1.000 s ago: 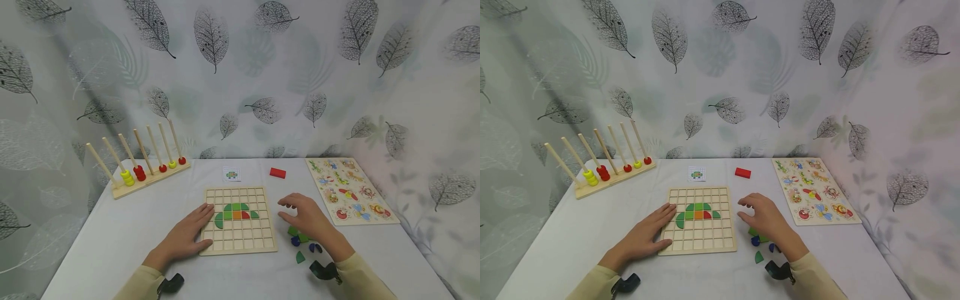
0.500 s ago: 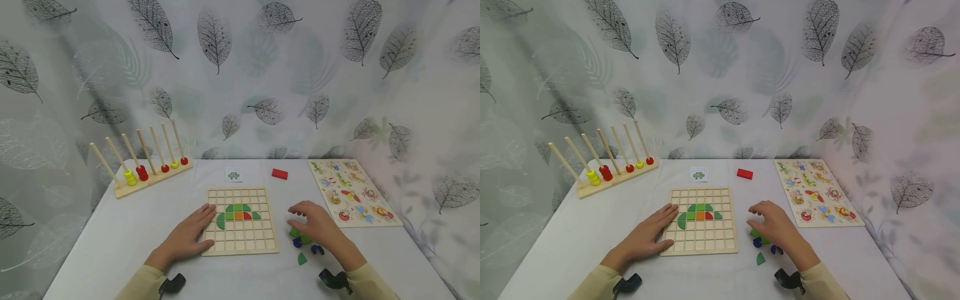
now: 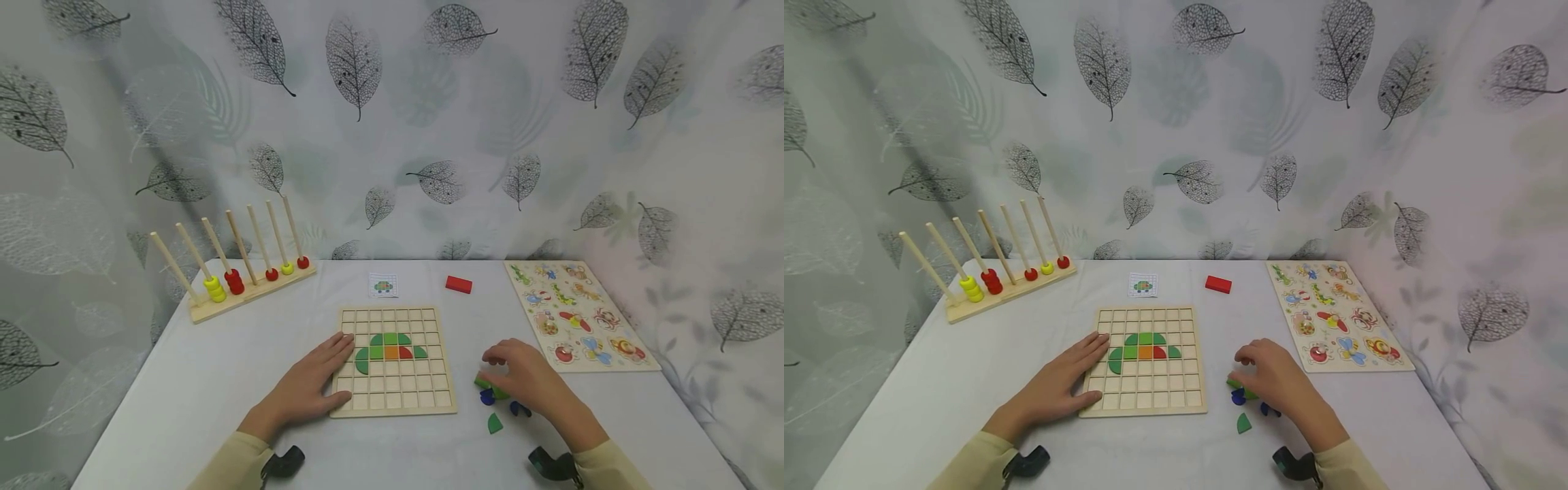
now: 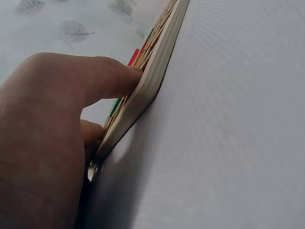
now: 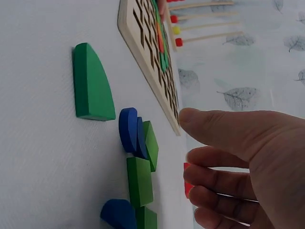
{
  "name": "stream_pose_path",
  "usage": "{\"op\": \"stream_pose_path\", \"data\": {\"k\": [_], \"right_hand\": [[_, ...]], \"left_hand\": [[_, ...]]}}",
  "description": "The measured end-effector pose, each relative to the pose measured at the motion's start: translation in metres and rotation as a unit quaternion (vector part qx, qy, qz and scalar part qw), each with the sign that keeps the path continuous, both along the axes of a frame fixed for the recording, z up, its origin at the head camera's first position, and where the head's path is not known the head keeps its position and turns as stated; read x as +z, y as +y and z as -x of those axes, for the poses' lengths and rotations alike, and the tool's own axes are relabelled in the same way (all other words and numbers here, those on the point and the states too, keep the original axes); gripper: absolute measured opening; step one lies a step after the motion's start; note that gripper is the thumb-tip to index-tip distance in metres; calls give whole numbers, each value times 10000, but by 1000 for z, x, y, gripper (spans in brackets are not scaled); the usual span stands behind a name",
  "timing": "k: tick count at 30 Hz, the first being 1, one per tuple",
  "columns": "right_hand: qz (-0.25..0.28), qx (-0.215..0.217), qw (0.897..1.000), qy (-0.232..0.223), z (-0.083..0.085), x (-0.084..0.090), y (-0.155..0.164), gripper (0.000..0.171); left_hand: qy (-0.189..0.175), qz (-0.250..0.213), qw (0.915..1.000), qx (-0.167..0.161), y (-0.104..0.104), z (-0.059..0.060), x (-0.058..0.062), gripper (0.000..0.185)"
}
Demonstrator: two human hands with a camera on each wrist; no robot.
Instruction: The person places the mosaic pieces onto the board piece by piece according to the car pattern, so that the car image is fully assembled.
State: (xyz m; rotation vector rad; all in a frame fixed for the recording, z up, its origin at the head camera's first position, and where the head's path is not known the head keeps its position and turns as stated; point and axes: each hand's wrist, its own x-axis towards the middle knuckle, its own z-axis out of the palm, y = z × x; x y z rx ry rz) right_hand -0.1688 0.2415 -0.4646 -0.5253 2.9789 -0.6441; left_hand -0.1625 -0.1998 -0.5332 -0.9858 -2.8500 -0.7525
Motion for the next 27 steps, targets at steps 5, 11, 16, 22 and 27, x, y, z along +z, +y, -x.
{"op": "stream_pose_path", "data": {"k": [5, 11, 16, 22, 27], "right_hand": [[-26, -9, 9995, -301, -1, -3, 1, 22], [-104, 80, 9989, -451, -1, -7, 0, 20], [-192, 85, 9986, -481, -1, -10, -2, 19], [-163, 44, 9986, -510, 0, -10, -6, 21], [-206, 32, 9991, -378, 2, -13, -7, 22]], "left_hand": [[-19, 29, 10000, 25, 0, 0, 0, 89], [-76, -16, 10000, 21, 0, 0, -1, 89], [-104, -2, 9999, 23, 0, 1, -2, 90], [-65, 21, 10000, 32, 0, 1, -3, 89], [-70, -2, 10000, 10, 0, 1, -3, 90]]}}
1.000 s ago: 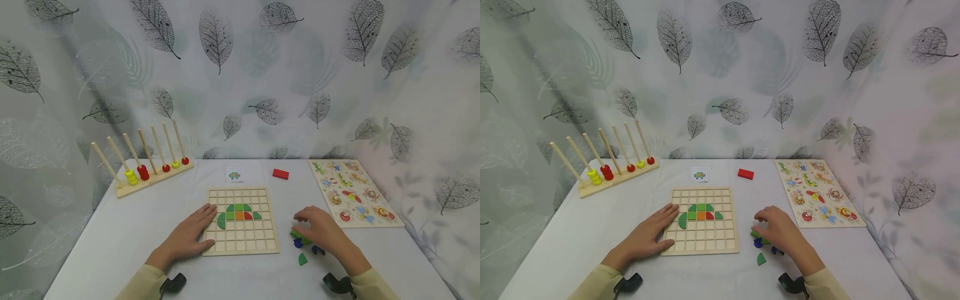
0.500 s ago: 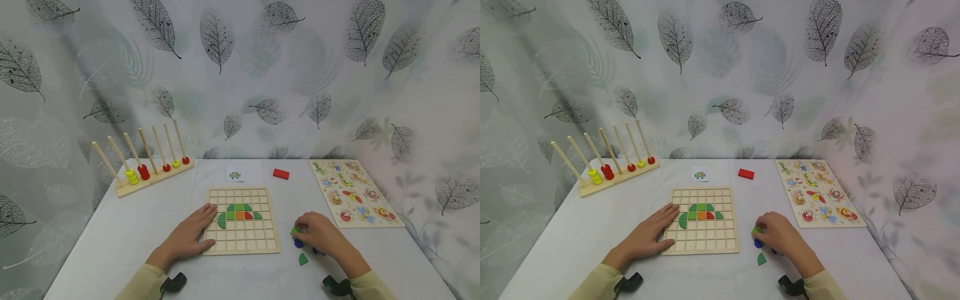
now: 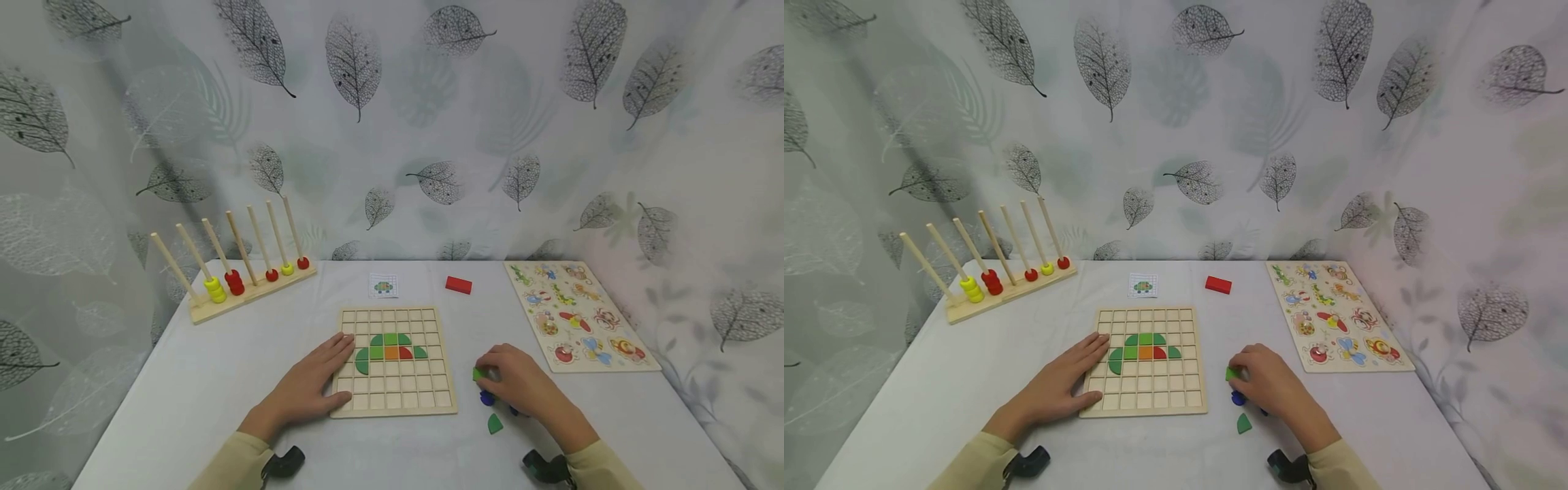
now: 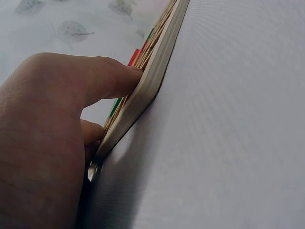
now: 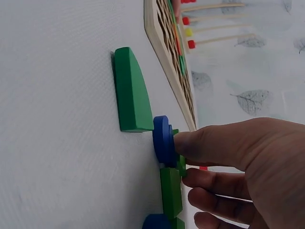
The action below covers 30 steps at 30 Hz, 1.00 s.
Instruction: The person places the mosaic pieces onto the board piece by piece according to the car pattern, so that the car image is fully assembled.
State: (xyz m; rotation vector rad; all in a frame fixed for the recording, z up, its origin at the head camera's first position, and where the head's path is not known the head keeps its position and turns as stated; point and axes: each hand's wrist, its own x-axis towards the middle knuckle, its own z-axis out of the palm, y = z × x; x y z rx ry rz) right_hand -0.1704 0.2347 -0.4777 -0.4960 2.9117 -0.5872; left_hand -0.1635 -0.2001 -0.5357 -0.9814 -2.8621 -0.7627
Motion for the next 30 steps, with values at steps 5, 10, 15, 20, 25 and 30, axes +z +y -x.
{"op": "stream_pose_path", "data": {"k": [5, 10, 15, 20, 25, 30], "right_hand": [[-77, -42, 9999, 51, 3, -2, 5, 23], [-30, -37, 10000, -9, 5, -2, 9, 24], [39, -89, 9999, -59, 3, -4, 8, 24], [84, -148, 9998, -59, -1, -9, 6, 23], [173, 21, 9998, 76, -2, -9, 5, 23], [172, 8, 9998, 133, 1, -7, 4, 23]], "left_hand": [[53, 89, 9999, 10, 1, 2, 0, 90], [97, 75, 9999, 27, 1, 3, 2, 90], [23, 60, 10000, 66, 1, 0, -2, 90], [12, 26, 10000, 70, 2, -4, -6, 90], [140, 12, 9999, 64, 2, -5, -4, 89], [107, 69, 9999, 61, 2, -3, -1, 89]]}}
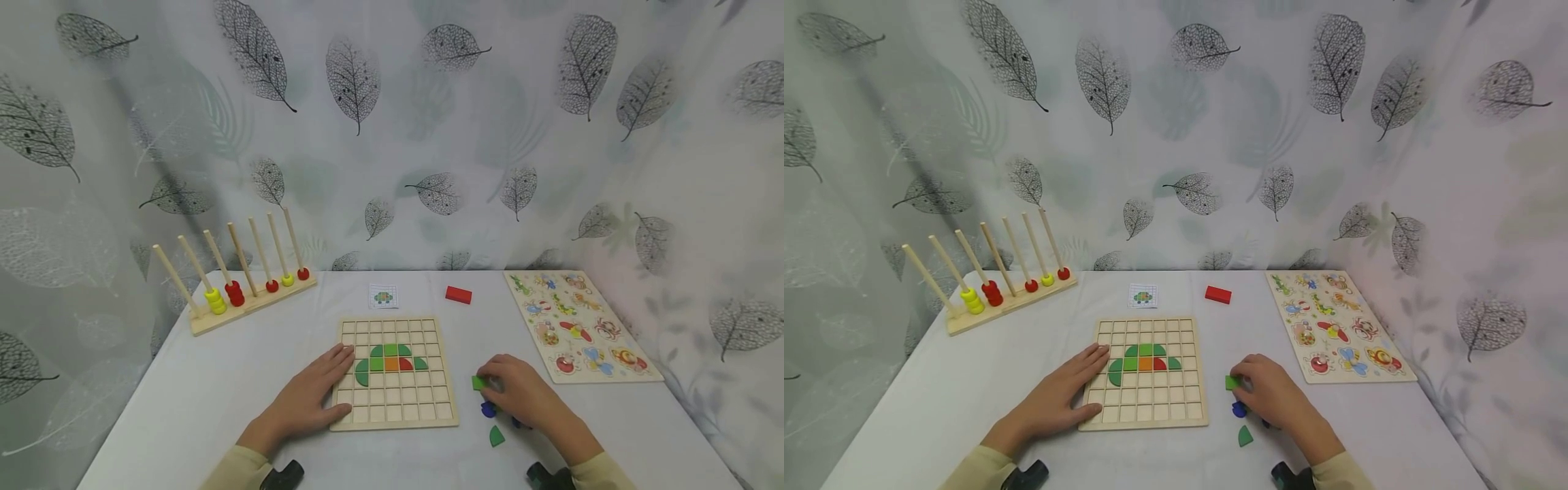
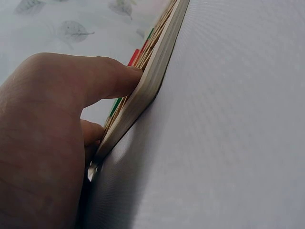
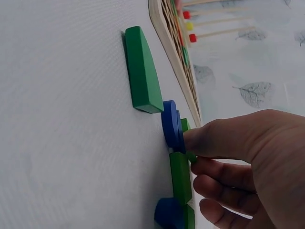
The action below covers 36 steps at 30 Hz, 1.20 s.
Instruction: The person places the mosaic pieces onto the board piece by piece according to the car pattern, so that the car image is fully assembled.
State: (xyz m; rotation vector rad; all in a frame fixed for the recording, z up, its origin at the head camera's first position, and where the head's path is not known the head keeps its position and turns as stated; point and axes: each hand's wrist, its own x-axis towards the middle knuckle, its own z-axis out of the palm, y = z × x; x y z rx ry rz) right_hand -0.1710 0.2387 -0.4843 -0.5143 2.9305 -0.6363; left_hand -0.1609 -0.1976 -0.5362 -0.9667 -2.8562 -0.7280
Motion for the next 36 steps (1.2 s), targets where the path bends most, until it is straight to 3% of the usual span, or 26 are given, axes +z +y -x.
{"op": "stream_pose_path", "data": {"k": [14, 29, 36], "right_hand": [[265, 62, 9985, 473, 3, 11, -7, 25], [528, 700, 9922, 883, 7, 24, -29, 24], [584, 785, 9912, 895, 10, 29, -43, 26]], "left_hand": [[-16, -81, 10000, -2, -1, -2, -1, 89], [28, -40, 10000, 17, 0, 0, -1, 87], [17, -8, 10000, 8, 0, 0, -2, 87]]}}
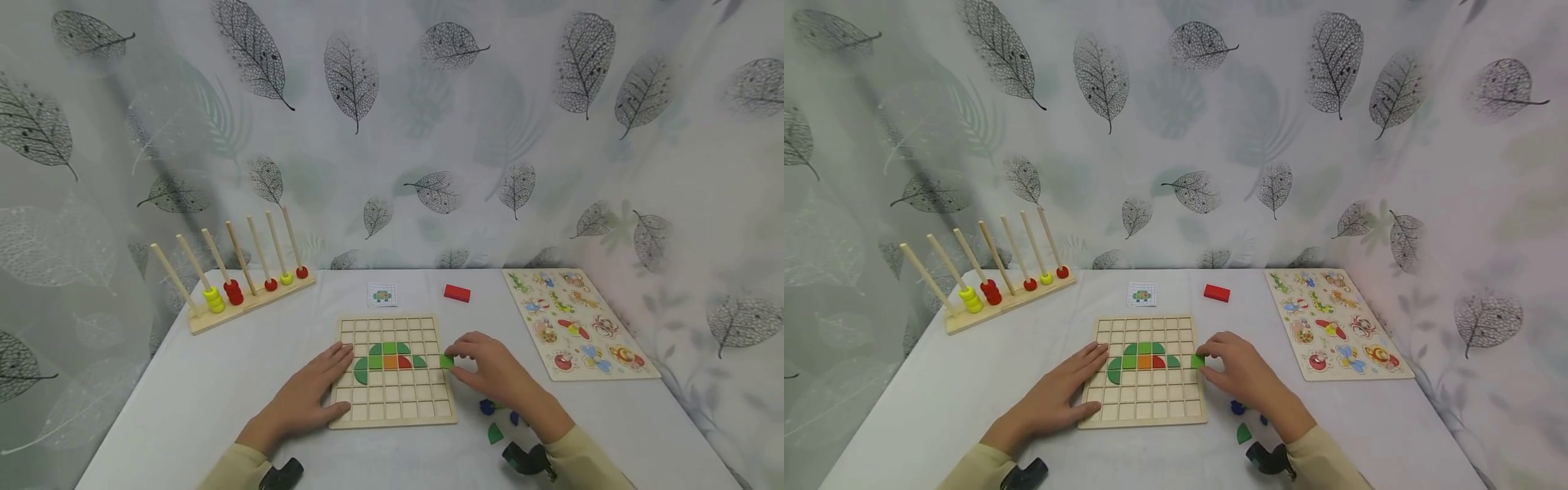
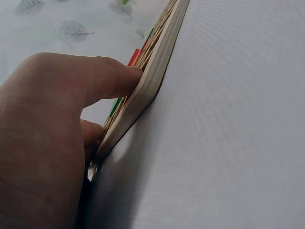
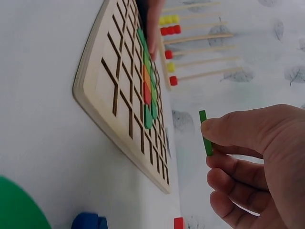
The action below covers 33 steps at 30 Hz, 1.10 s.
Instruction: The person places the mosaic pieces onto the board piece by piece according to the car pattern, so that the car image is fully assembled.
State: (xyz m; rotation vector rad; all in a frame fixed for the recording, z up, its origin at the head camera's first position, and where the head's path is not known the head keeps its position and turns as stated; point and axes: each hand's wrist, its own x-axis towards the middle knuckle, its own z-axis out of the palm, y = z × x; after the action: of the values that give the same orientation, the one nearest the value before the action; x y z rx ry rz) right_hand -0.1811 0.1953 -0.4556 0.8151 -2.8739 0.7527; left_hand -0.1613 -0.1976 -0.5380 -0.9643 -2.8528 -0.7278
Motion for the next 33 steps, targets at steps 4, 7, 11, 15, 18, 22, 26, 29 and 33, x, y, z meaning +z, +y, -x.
{"op": "stream_pose_path", "data": {"k": [4, 7, 11, 15, 18, 22, 26, 29, 33], "right_hand": [[8, 49, 10000, -68, 1, 0, -8, 25], [54, 96, 9999, -55, 2, 0, -14, 24], [128, 192, 9997, 36, 3, 1, -21, 23], [191, 334, 9992, 132, 5, 2, -28, 23], [215, 364, 9990, 127, 5, 3, -33, 23], [180, 313, 9993, 58, 4, 4, -38, 22], [153, 297, 9994, 19, 4, 4, -42, 22], [182, 377, 9991, 54, 6, 3, -45, 22], [271, 503, 9983, 66, 8, 0, -48, 23]], "left_hand": [[7, -14, 10000, -21, 0, 0, 0, 87], [-39, -20, 10000, -29, 0, 0, 0, 88], [-81, -43, 9999, -45, 0, 0, 2, 88], [-52, -84, 9999, -45, 0, 0, 3, 88], [-21, -92, 10000, -27, 0, 0, 2, 88], [-9, -87, 10000, -10, 0, 0, 2, 88], [-49, -86, 9999, -24, 0, 1, 1, 89], [-113, -99, 9999, -34, -1, 1, 0, 90], [-64, -114, 9999, -48, 0, 1, 1, 89]]}}
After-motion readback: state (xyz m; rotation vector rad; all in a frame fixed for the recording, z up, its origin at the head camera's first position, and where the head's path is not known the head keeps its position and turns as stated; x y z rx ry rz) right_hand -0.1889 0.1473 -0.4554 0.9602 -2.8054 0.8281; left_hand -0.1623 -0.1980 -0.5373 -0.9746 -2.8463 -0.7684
